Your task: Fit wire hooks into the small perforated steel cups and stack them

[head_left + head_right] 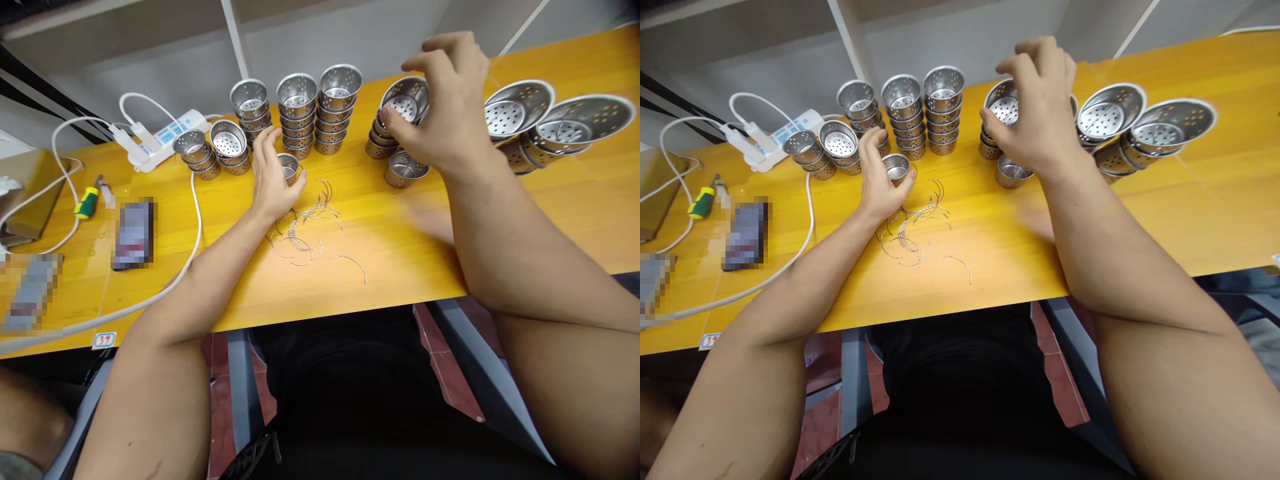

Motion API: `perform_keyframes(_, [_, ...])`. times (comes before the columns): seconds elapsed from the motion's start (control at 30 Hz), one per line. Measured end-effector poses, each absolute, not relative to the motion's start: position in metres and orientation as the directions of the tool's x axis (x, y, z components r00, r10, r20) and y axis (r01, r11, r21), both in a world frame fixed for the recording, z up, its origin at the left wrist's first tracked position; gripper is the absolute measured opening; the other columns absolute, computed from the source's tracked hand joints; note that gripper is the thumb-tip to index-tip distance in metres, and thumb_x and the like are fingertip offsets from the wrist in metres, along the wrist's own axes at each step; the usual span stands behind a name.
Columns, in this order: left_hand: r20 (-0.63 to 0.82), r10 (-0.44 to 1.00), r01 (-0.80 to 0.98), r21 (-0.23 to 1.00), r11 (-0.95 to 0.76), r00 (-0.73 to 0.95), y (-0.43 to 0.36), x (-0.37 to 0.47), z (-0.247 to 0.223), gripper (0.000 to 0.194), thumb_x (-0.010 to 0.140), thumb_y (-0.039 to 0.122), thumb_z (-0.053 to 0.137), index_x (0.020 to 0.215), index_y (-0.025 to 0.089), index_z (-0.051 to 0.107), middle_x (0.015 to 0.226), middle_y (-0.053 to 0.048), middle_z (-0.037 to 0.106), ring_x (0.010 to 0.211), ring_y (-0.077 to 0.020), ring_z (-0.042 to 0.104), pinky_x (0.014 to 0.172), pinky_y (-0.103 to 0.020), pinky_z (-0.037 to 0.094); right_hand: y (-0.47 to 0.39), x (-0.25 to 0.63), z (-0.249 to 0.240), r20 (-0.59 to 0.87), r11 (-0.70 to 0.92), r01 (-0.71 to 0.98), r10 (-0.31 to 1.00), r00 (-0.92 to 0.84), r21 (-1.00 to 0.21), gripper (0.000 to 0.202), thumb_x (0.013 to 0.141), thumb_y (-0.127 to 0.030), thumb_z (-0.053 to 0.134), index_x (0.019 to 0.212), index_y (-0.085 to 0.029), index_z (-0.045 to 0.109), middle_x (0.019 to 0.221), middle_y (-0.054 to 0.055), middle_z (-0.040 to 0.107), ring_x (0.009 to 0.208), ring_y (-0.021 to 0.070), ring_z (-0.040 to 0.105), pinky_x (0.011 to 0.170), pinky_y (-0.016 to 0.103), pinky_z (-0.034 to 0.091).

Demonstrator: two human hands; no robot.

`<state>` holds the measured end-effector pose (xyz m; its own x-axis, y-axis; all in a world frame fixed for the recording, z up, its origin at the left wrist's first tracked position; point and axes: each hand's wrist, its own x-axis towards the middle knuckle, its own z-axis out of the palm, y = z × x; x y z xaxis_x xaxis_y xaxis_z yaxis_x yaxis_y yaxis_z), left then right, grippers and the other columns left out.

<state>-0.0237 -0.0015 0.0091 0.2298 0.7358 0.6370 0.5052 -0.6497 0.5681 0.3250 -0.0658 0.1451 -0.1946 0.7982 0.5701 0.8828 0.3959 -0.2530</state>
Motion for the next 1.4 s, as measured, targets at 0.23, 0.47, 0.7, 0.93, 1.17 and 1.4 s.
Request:
perform_keyframes(0.23, [0.597, 0.780, 0.508, 0.622, -0.597, 0.186, 0.001, -0.026, 0.008, 0.098, 0.091, 0.042, 0.096, 0.169, 0.031, 0.036, 0.183, -0.019, 0.038, 0.185, -0.0443, 0.029, 0.160, -0.068, 0.008, -0.084, 0.295, 0.146, 0.659, 0.634, 0.739, 0.659, -0.363, -0.227, 0.042, 0.116, -0.049, 0.057, 0.150, -0.029, 0.071, 0.160, 0.024, 0.065, 0.156, 0.0384, 0.060, 0.136, 0.061, 0.048])
perform_keyframes(0.47, [0.517, 0.849, 0.505, 0.707, -0.495, 0.110, 0.003, -0.026, -0.002, 0.096, 0.091, 0.045, 0.097, 0.163, 0.029, 0.036, 0.182, -0.022, 0.042, 0.183, -0.0450, 0.035, 0.157, -0.071, 0.022, -0.083, 0.283, 0.126, 0.312, 0.711, 0.597, 0.701, -0.641, -0.372, 0.060, 0.112, -0.070, 0.059, 0.155, -0.030, 0.072, 0.149, 0.016, 0.074, 0.124, 0.0414, 0.075, 0.112, 0.061, 0.060])
perform_keyframes(0.7, [0.545, 0.831, 0.485, 0.699, -0.526, 0.116, -0.001, -0.023, 0.015, 0.097, 0.093, 0.063, 0.093, 0.164, 0.033, 0.035, 0.172, -0.018, 0.056, 0.173, -0.0389, 0.053, 0.153, -0.064, 0.035, -0.062, 0.297, 0.094, 0.026, 0.725, 0.583, 0.635, -0.772, -0.367, 0.108, 0.089, -0.088, 0.081, 0.172, -0.019, 0.066, 0.155, 0.024, 0.065, 0.128, 0.0480, 0.074, 0.114, 0.068, 0.062])
perform_keyframes(0.93, [0.504, 0.857, 0.458, 0.741, -0.491, 0.105, -0.002, -0.019, 0.014, 0.101, 0.092, 0.087, 0.084, 0.163, 0.033, 0.037, 0.153, -0.016, 0.068, 0.159, -0.0370, 0.067, 0.144, -0.063, 0.047, -0.063, 0.284, 0.079, 0.101, 0.772, 0.495, 0.573, -0.813, -0.399, 0.068, 0.099, -0.076, 0.080, 0.148, -0.028, 0.083, 0.147, 0.017, 0.070, 0.137, 0.0450, 0.071, 0.124, 0.066, 0.060])
perform_keyframes(1.17, [0.531, 0.840, 0.465, 0.718, -0.518, 0.115, 0.011, -0.027, -0.003, 0.108, 0.083, 0.106, 0.074, 0.154, 0.032, 0.044, 0.149, -0.017, 0.072, 0.145, -0.0343, 0.075, 0.131, -0.059, 0.060, -0.082, 0.253, 0.081, 0.116, 0.764, 0.497, 0.585, -0.803, -0.412, 0.051, 0.109, -0.056, 0.067, 0.148, -0.024, 0.078, 0.137, 0.018, 0.074, 0.123, 0.0406, 0.076, 0.111, 0.061, 0.064])
perform_keyframes(1.4, [0.491, 0.858, 0.463, 0.732, -0.499, 0.150, 0.003, -0.021, 0.005, 0.108, 0.085, 0.109, 0.068, 0.154, 0.029, 0.045, 0.152, -0.018, 0.069, 0.150, -0.0343, 0.072, 0.128, -0.055, 0.060, -0.093, 0.245, 0.081, 0.170, 0.784, 0.407, 0.532, -0.829, -0.469, 0.103, 0.094, -0.087, 0.082, 0.172, -0.024, 0.063, 0.166, 0.023, 0.062, 0.153, 0.0513, 0.059, 0.134, 0.072, 0.047])
